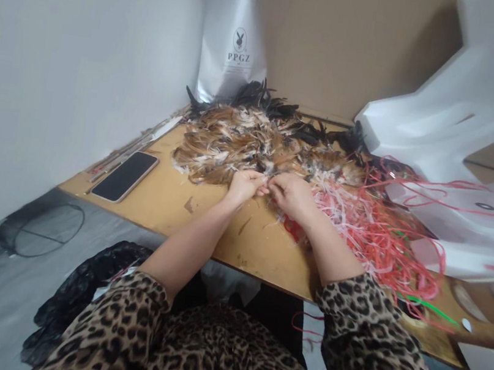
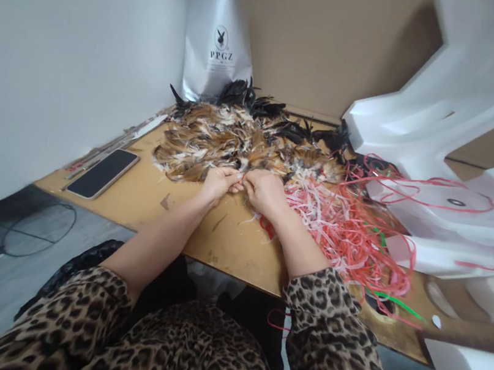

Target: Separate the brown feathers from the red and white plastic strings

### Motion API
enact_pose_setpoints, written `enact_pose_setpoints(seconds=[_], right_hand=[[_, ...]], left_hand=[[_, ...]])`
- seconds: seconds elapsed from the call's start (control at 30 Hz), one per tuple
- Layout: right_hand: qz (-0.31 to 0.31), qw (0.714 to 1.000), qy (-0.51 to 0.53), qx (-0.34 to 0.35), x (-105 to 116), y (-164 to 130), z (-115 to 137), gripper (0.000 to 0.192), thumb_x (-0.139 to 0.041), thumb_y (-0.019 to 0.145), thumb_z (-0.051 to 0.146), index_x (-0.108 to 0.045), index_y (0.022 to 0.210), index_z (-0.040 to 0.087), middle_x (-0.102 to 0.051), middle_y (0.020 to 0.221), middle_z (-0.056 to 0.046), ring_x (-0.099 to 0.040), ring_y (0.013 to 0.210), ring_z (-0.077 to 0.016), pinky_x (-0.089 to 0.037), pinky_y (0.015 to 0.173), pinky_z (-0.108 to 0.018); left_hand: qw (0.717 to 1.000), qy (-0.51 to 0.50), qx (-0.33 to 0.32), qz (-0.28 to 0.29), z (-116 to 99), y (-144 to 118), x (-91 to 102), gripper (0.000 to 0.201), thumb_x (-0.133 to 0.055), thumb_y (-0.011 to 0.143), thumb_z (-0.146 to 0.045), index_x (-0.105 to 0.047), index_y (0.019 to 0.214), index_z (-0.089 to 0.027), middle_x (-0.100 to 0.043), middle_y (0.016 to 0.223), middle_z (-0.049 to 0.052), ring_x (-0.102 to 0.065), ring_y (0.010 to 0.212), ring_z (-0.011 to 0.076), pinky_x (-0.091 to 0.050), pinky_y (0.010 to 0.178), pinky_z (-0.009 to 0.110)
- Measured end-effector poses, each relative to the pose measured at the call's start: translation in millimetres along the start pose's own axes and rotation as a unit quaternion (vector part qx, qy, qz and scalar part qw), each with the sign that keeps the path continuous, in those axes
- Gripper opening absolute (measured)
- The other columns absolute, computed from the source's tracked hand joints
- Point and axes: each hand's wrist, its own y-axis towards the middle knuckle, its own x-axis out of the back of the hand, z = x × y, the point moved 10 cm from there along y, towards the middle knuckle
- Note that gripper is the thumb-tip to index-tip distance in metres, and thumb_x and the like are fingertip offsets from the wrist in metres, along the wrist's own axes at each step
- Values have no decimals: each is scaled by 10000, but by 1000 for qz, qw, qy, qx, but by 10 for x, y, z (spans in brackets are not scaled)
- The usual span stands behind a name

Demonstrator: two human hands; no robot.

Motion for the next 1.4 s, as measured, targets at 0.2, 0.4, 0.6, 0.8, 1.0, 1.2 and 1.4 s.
enact_pose_setpoints(seconds=[0.2,0.4,0.6,0.8,1.0,1.2,1.4], right_hand=[[42,994,-87,53,-7,0,126,257,-456,847,264,-650,725,146,-598,751,-104,-459,759,-195,-302,670,-306],[35,981,190,-19,31,-18,-320,180,-554,770,282,-656,695,155,-601,715,-51,-515,718,-154,-376,685,-278],[34,868,467,-162,-175,-99,-730,209,-693,614,364,-642,623,161,-607,606,-11,-507,566,-124,-403,587,-267],[-66,809,549,-198,-233,-79,-681,217,-714,609,364,-616,643,174,-628,660,4,-538,602,-114,-434,639,-268],[-131,847,472,-208,-251,-50,-629,182,-677,630,335,-610,628,167,-609,607,4,-515,559,-104,-423,611,-258],[-160,864,413,-239,-291,-66,-609,155,-603,655,301,-566,589,166,-607,580,-9,-515,530,-116,-415,551,-255],[-172,870,375,-269,-342,-101,-681,161,-596,634,317,-562,578,170,-586,579,-2,-499,541,-113,-401,546,-245]], left_hand=[[985,161,-35,52,-4,-44,-99,125,-536,758,-88,-621,666,-91,-563,487,-6,-528,408,58,-408,431,155],[958,191,-72,203,-50,-211,-374,133,-596,735,-172,-622,634,-90,-582,506,26,-545,443,80,-439,472,193],[968,57,-55,240,-174,-279,-442,230,-688,674,-309,-659,716,-84,-645,618,56,-557,473,75,-432,482,197],[984,-98,14,146,-81,-155,-258,200,-714,655,-261,-647,749,-97,-638,631,19,-540,492,31,-406,501,150],[988,-136,45,65,88,-54,-127,118,-681,690,-182,-638,747,-87,-629,610,25,-549,494,39,-404,496,148],[997,-80,19,13,58,-60,-69,72,-653,709,-155,-632,702,-86,-609,562,19,-554,468,58,-424,489,168],[1000,-12,5,-3,62,-48,-74,77,-621,735,-152,-630,688,-92,-588,509,0,-554,449,60,-436,473,166]])
